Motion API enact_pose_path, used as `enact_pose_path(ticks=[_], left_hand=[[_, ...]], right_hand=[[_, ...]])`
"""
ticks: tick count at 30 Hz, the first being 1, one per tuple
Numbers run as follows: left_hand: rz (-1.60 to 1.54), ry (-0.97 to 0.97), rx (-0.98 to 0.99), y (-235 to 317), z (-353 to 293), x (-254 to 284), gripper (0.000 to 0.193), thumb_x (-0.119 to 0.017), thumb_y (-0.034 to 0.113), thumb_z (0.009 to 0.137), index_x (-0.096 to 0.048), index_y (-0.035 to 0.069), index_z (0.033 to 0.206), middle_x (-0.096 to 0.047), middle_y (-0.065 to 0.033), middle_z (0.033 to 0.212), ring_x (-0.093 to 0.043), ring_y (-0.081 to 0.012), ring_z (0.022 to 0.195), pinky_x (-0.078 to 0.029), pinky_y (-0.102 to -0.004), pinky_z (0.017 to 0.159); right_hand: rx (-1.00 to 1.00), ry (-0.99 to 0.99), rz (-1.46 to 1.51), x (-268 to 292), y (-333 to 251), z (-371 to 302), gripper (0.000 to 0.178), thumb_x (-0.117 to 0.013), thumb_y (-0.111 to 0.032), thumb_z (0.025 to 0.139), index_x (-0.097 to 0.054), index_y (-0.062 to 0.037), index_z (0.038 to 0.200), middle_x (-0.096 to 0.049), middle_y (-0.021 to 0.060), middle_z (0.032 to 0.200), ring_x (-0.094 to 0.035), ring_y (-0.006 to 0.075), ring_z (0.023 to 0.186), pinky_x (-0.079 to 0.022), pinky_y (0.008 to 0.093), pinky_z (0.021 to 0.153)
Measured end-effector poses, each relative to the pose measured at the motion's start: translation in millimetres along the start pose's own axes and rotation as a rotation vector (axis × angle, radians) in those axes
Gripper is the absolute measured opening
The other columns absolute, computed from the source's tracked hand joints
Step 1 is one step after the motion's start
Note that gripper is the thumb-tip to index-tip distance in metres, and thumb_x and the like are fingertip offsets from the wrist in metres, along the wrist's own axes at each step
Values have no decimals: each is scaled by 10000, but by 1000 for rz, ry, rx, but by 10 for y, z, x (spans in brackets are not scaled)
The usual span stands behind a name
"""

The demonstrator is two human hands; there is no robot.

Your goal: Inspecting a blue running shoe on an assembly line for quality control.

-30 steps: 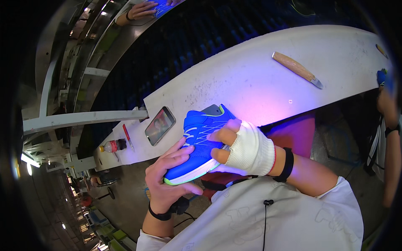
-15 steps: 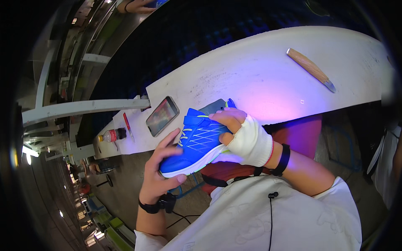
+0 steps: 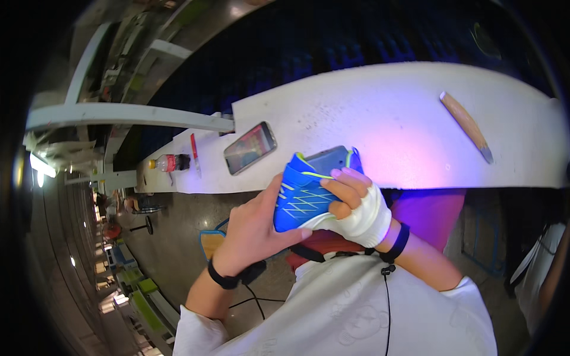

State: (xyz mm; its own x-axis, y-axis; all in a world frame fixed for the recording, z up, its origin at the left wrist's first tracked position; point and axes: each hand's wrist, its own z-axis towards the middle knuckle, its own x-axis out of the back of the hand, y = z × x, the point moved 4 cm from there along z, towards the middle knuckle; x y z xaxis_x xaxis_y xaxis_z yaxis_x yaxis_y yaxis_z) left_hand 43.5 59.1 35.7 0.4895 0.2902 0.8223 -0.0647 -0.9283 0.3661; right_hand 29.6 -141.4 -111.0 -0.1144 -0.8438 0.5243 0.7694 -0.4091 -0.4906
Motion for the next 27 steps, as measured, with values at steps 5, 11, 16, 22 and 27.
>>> enact_pose_path(ticks=[5, 11, 16, 22, 27], left_hand=[[-248, 29, -414, 281, -62, 278, 821, -948, 209, 801, -614, 68, 1538, -713, -193, 1451, -694, -364, 1350, -574, -451, 1112], [-314, 454, -817, 577, 254, -972, 793, -857, 92, 851, -535, -4, 1570, -566, -238, 1567, -561, -442, 1444, -507, -476, 1189], [-658, 545, -701, 664, 338, -1283, 456, -903, 183, 855, -667, 27, 1212, -668, -170, 1177, -642, -395, 1074, -543, -481, 928], [-648, 695, -829, 1122, 357, -1153, 445, -978, 193, 827, -618, 57, 1050, -644, -115, 957, -609, -308, 853, -508, -425, 785], [-636, 631, -778, 1171, 505, -1269, 446, -954, 138, 764, -626, 75, 1060, -651, -95, 977, -628, -339, 903, -498, -549, 968]], right_hand=[[-360, 270, 404, 688, -30, 213, 621, -1029, -175, 726, -655, -124, 1219, -626, 207, 1432, -652, 420, 1310, -516, 556, 1140], [-254, -18, 382, 1785, -167, 623, 832, -1044, -425, 665, -690, -70, 1328, -793, 176, 1176, -770, 436, 1145, -558, 590, 1089], [-344, -90, 265, 1900, -257, 453, 701, -1037, -382, 668, -764, -6, 1194, -804, 187, 1192, -784, 404, 1141, -615, 475, 1026], [-407, 14, 231, 1984, -181, 340, 670, -1052, -320, 656, -752, -36, 1185, -811, 185, 1192, -798, 387, 1113, -638, 426, 956], [-467, 64, 448, 2024, 10, -80, 622, -1040, -353, 708, -714, -70, 1156, -787, 183, 1210, -746, 404, 1223, -582, 537, 1087]])
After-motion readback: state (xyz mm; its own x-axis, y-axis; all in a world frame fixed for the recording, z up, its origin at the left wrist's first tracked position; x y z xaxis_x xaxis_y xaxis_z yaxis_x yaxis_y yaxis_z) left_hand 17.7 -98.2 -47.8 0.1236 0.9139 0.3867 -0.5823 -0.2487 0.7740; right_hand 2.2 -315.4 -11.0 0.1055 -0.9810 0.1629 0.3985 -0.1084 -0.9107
